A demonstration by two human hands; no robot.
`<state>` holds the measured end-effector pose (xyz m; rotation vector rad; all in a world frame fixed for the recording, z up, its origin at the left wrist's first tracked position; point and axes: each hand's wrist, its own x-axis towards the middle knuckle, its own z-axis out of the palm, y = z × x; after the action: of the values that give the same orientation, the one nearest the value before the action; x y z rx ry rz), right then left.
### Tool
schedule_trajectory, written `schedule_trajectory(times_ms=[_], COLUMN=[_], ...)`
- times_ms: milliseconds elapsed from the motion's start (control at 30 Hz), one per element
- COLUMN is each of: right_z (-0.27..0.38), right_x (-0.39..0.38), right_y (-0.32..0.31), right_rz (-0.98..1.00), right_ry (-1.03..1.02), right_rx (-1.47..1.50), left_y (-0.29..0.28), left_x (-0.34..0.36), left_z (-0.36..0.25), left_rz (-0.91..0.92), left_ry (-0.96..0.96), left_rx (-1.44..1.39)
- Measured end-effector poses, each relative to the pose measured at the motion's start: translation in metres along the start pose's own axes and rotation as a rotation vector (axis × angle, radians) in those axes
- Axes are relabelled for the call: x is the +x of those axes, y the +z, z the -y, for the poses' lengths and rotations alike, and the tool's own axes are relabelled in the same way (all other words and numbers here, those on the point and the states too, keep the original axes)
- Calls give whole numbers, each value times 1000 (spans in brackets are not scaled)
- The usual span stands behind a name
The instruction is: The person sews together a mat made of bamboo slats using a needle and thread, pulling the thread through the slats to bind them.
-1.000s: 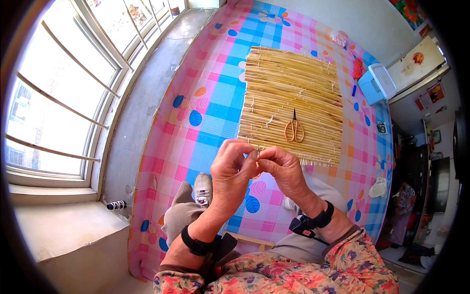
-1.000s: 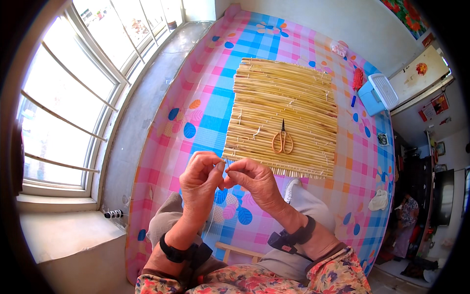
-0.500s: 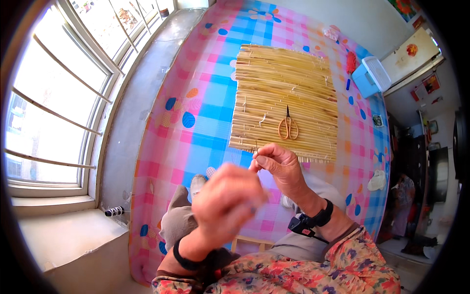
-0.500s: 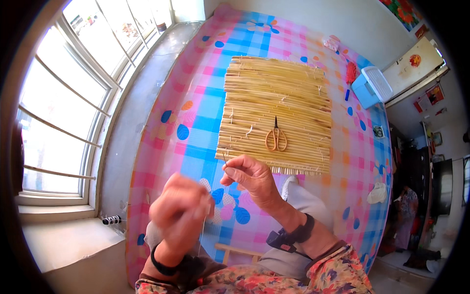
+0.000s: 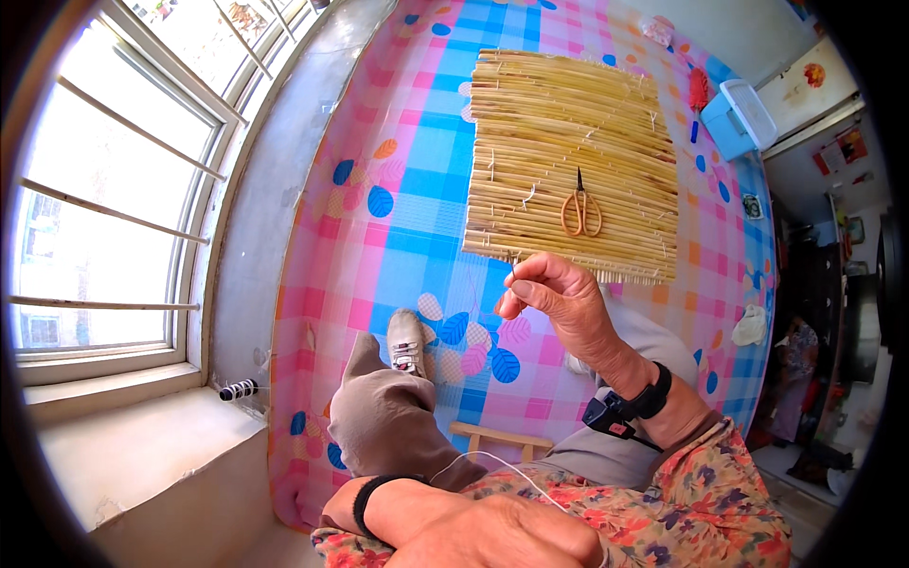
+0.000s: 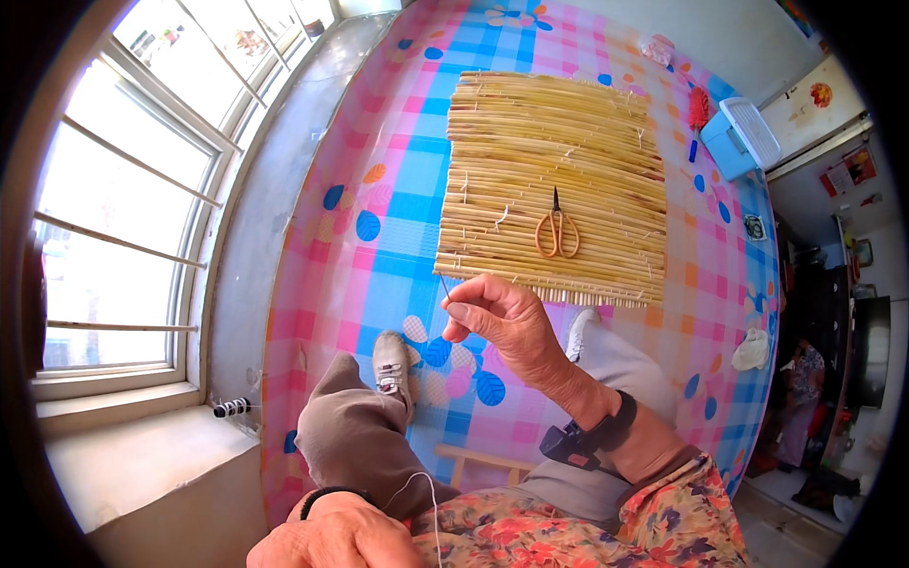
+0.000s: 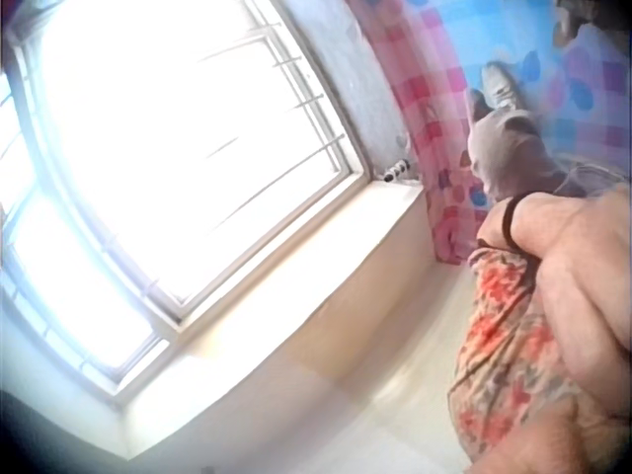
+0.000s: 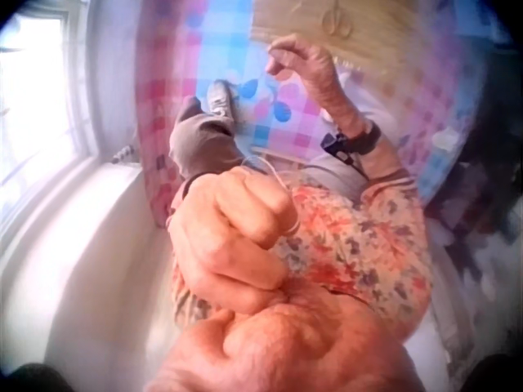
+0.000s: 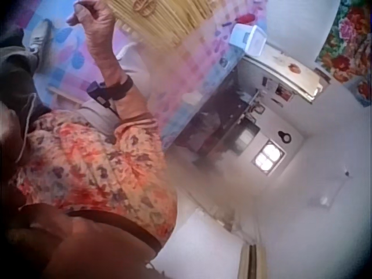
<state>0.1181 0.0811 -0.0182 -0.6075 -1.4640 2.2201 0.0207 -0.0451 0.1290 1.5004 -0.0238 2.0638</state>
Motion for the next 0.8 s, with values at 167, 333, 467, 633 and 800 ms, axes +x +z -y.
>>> schedule_trajectory(times_ms=[167,333,467,633,800], right_z=[4,5,12,14,15], right_x=[-2,-5,-7,-5,-2], right_y=[-1,-3,-7,-6,-4], right_rz=[-10,1,-36,-43,-46], right_ry=[-5,-23,-35,-43,-33], right_rx=[-7,16,6,24,-13], left_y=[3,-9,-30,-70,-80], left_x=[-6,-11,-42,-72,-83], left_z=[-4,3,1,52,62], left_rz=[-69,-32,-111,-776,-768], left_ry=[-167,-134,-441,-848,-856], left_rx=[-43,-12,456,444,438])
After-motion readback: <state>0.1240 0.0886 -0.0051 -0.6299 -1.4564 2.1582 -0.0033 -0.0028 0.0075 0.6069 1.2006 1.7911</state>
